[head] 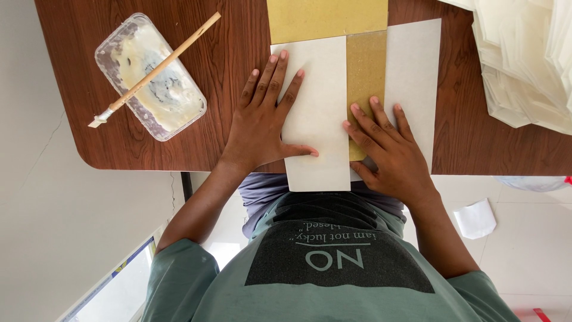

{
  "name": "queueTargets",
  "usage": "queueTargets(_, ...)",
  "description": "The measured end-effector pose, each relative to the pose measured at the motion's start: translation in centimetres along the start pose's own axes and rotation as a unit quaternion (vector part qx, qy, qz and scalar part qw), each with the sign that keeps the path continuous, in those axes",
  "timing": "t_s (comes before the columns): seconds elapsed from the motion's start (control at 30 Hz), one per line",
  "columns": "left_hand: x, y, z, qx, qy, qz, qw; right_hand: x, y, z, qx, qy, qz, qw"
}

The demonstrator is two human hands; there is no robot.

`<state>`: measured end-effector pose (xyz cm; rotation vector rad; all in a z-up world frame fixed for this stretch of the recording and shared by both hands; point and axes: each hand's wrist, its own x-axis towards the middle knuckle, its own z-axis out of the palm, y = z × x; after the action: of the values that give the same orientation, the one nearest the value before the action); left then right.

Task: Folding paper and applying glue with a brush to assemble a bag.

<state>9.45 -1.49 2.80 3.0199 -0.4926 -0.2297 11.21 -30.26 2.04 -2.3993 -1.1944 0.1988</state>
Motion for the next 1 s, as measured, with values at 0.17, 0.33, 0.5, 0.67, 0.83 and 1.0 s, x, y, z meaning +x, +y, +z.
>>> queueTargets(0.17, 0.0, 0.0, -0.1, -0.015, 0.010, 0.003, 1.000, -0.1, -0.1, -0.1, 0.037, 0.045, 0.029, 0.998)
queueTargets(0.33, 0.1, 0.0, -0.4, -0.028, 0.008, 0.005, 1.000, 0.1, -0.2, -0.5, 0.022, 0.073, 0.032, 0.997)
queueTargets(0.5, 0.3, 0.4, -0.9, -0.010, -0.023, -0.003, 1.000, -0.2, 0.2, -0.3, 0.066, 0.071, 0.039, 0.995)
queueTargets(0.67, 0.3, 0.8, -1.0, -0.017, -0.023, -0.013, 1.000, -0.2, 0.3, 0.0, 0.069, 0.076, 0.039, 0.994)
queueTargets(0.83, 0.4, 0.3, -0.6, -0.008, -0.024, -0.011, 1.000, -0.2, 0.3, -0.2, 0.059, 0.072, 0.028, 0.995)
queueTargets(1.0, 0.4, -1.7, -0.5, -0.044, 0.128, 0.036, 0.990, -0.2, -0.3, -2.8, 0.197, 0.014, 0.069, 0.978)
